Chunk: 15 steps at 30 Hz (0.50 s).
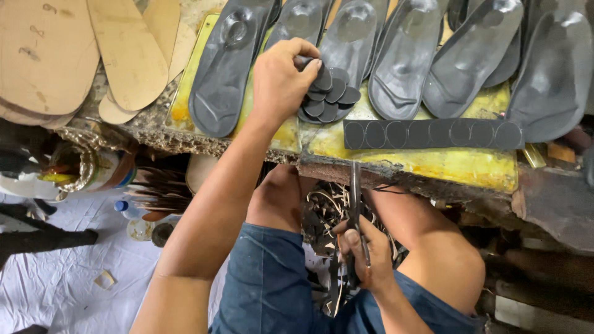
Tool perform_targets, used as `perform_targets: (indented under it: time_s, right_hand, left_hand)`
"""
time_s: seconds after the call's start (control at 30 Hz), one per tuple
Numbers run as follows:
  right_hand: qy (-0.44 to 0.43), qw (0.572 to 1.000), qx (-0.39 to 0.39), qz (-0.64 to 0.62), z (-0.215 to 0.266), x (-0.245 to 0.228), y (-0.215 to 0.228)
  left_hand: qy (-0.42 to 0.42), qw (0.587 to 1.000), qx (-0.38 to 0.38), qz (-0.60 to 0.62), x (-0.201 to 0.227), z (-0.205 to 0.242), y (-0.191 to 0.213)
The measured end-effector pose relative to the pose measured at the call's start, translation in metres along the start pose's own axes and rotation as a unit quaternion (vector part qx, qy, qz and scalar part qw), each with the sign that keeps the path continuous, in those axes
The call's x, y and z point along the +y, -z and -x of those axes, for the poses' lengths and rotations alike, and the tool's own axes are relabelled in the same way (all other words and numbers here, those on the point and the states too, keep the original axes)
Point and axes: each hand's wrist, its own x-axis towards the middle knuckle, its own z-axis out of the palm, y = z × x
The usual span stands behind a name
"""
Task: The person uses shears to cut circular shapes from a strip of black rubber material. The cut circles are placed on the workbench next to existing piles of rubber circles and shoe soles.
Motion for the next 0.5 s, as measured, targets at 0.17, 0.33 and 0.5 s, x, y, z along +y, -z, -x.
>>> perform_targets:
  time_s: [0.17,0.33,0.5]
  right_hand:
    - [0.019,0.999,-0.007,0.034,0.001,0.0,0.004]
    - [0.033,0.995,0.027,-0.093,-0.002,0.006,0.01]
    - [-0.022,0.982,0.054,-0.177,-0.002,0.015,0.014]
  left_hand:
    - [-0.09,0.974,0.027,-0.205,-0.021,-0.013,-0.003]
    - [-0.149,0.982,0.037,-0.109,0.049,0.058,0.007]
    - [-0.137,0.962,-0.117,-0.204,0.06,0.106,-0.033]
